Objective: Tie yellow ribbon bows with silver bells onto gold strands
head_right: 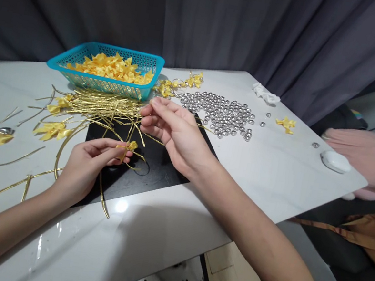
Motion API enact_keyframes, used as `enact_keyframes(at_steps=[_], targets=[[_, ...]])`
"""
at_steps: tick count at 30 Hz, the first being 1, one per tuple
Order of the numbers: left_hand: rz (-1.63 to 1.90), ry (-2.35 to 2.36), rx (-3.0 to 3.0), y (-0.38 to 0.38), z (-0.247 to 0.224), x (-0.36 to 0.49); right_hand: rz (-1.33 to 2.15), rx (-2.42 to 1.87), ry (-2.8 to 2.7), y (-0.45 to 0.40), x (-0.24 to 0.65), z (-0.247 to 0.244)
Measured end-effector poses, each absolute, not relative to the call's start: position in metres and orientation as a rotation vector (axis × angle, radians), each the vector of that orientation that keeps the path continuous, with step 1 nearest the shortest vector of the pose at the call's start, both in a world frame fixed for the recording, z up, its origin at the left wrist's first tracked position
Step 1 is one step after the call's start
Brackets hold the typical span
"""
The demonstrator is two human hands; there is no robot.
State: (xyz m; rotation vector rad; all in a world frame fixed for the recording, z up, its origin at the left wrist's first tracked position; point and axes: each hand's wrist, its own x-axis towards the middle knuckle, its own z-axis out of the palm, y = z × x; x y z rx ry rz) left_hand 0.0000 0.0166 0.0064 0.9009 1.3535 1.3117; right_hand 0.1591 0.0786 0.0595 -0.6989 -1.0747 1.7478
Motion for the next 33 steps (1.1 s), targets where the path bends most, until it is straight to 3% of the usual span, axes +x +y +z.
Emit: enact_keyframes(at_steps=[14,33], targets=[[1.305,1.292,0.976,0.017,0.006,-0.001,1.731,-0.777,-1.087,0.071,0.163,0.074],[1.133,1.352,1.153,0.015,0.009,0.004,1.713,-0.908,-0.666,0.100,0.170,0.073]])
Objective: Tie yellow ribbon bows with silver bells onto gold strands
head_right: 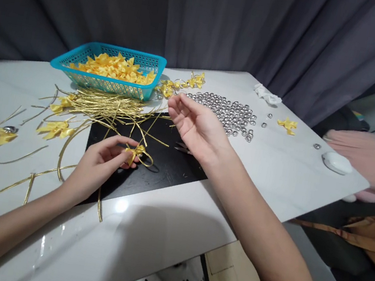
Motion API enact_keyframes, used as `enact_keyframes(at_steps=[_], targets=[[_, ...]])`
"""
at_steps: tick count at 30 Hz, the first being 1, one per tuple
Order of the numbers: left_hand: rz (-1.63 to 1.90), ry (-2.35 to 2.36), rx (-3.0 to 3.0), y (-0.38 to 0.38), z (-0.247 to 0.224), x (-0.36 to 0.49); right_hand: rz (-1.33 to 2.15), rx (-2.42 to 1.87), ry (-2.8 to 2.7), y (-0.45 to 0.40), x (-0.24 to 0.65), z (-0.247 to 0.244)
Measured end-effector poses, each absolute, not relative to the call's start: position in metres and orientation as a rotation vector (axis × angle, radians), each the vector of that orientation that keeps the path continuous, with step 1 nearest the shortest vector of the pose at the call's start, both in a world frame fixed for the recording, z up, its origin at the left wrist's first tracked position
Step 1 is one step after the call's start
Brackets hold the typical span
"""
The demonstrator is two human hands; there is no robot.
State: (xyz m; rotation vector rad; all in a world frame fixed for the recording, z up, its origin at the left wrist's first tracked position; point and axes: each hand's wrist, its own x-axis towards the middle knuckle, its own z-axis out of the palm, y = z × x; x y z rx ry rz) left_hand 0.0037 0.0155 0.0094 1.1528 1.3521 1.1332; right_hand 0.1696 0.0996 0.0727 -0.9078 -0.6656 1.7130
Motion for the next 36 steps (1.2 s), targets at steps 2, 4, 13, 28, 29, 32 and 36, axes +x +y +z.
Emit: enact_keyframes(at_steps=[2,4,13,28,29,32,36], targets=[[1.125,1.357,1.159,0.015,0.009,0.004,1.710,-0.918,-0.655,0.099,0.169,0.075],[1.122,1.366,1.167,0.015,0.009,0.004,1.711,-0.928,-0.654,0.098,0.169,0.076],[1.127,1.377,1.181,0.015,0.009,0.004,1.783,-1.018,-0.820,0.098,0.174,0.064],[1.121,1.430,1.243,0.015,0.004,0.002,1.805,-1.067,-0.779,0.115,0.189,0.065],[1.128,1.432,1.237,0.015,0.004,0.002,1.808,-1.061,-0.809,0.116,0.190,0.064],[1.144,1.438,1.218,0.015,0.005,0.003,1.779,-1.114,-0.845,0.118,0.192,0.063],[1.140,1.428,1.217,0.016,0.004,0.002,1.729,-1.189,-0.841,0.120,0.192,0.064]])
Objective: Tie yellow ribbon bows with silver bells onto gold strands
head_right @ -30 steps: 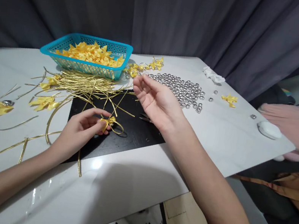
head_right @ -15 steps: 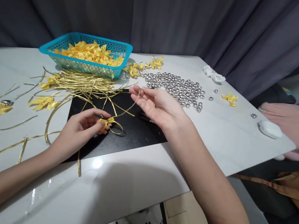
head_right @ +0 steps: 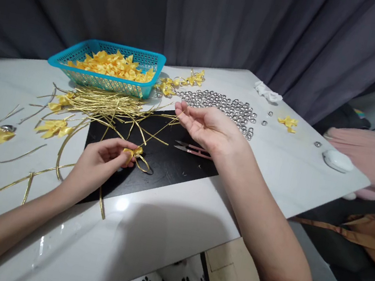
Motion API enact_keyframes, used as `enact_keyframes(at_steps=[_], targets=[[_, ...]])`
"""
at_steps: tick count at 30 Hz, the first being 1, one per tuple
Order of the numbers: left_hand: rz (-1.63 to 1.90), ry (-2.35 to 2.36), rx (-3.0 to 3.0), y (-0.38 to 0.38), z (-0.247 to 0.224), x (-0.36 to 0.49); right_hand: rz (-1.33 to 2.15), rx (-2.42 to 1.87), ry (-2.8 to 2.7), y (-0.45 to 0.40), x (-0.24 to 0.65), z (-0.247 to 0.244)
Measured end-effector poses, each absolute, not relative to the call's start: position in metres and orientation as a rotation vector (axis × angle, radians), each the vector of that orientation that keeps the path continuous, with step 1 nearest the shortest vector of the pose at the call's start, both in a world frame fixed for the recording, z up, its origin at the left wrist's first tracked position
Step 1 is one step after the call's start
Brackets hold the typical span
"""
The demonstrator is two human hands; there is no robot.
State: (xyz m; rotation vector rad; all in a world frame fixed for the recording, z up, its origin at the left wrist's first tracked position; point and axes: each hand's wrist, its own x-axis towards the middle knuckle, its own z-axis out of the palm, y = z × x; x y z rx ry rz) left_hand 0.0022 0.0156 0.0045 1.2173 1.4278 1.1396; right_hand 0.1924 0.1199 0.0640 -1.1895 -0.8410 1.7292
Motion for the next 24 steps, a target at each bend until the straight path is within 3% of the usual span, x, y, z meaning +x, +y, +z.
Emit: enact_keyframes(at_steps=[14,24], targets=[[1.160,1.419,1.101,0.016,0.010,0.003,1.788,-1.155,-0.575,0.112,0.182,0.064],[1.193,1.369,1.036,0.016,0.008,0.002,1.959,-1.065,-1.023,0.084,0.167,0.066]])
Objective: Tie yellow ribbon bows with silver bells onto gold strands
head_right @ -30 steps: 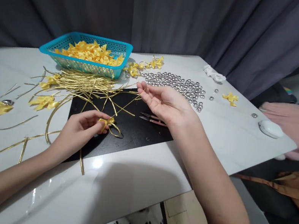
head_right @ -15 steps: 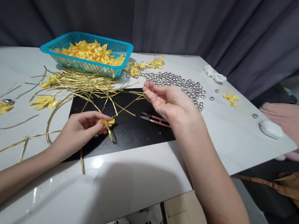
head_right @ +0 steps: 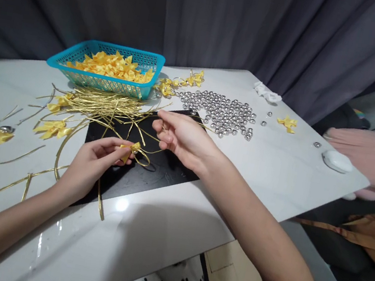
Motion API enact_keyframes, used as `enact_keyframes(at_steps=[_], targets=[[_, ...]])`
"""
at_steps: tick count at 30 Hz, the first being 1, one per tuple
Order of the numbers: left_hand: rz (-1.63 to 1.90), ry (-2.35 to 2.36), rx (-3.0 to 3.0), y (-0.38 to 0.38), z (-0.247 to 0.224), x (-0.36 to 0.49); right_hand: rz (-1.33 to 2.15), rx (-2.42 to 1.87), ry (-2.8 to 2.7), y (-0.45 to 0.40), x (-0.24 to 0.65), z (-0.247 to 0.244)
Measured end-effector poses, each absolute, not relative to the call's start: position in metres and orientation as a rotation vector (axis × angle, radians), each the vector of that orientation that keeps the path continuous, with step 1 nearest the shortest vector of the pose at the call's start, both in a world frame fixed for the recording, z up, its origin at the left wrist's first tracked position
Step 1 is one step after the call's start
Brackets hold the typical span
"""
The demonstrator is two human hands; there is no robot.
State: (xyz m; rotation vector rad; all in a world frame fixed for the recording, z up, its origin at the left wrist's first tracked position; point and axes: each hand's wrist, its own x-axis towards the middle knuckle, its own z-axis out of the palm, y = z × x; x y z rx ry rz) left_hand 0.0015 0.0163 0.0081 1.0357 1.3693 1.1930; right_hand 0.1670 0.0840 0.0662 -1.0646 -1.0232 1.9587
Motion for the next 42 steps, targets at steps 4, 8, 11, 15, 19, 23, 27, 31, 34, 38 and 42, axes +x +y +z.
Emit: enact_keyframes(at_steps=[4,8,11,15,19,23,27,31,34,38,42], targets=[[1.218,1.366,1.004,0.017,0.008,0.001,2.005,-1.070,-1.098,0.081,0.166,0.063],[1.225,1.355,0.987,0.018,0.008,0.000,1.980,-1.077,-1.079,0.085,0.169,0.060],[1.227,1.344,0.984,0.018,0.008,0.000,1.936,-1.030,-1.057,0.091,0.173,0.060],[1.209,1.377,1.030,0.017,0.007,0.000,1.841,-0.999,-0.945,0.096,0.178,0.068],[1.164,1.412,1.087,0.017,0.007,0.001,1.723,-0.937,-1.018,0.095,0.181,0.077],[1.153,1.434,1.079,0.018,0.008,0.002,1.608,-0.928,-1.136,0.094,0.181,0.077],[1.165,1.400,1.078,0.017,0.009,0.001,1.528,-0.886,-1.149,0.091,0.175,0.070],[1.193,1.373,1.072,0.017,0.009,0.001,1.579,-0.863,-1.167,0.086,0.168,0.063],[1.175,1.380,1.097,0.017,0.008,0.001,1.615,-0.850,-1.157,0.085,0.168,0.063],[1.122,1.420,1.166,0.017,0.007,0.000,1.543,-0.843,-1.189,0.088,0.171,0.066],[1.053,1.435,1.305,0.015,0.008,0.000,1.488,-0.846,-1.249,0.089,0.172,0.065]])
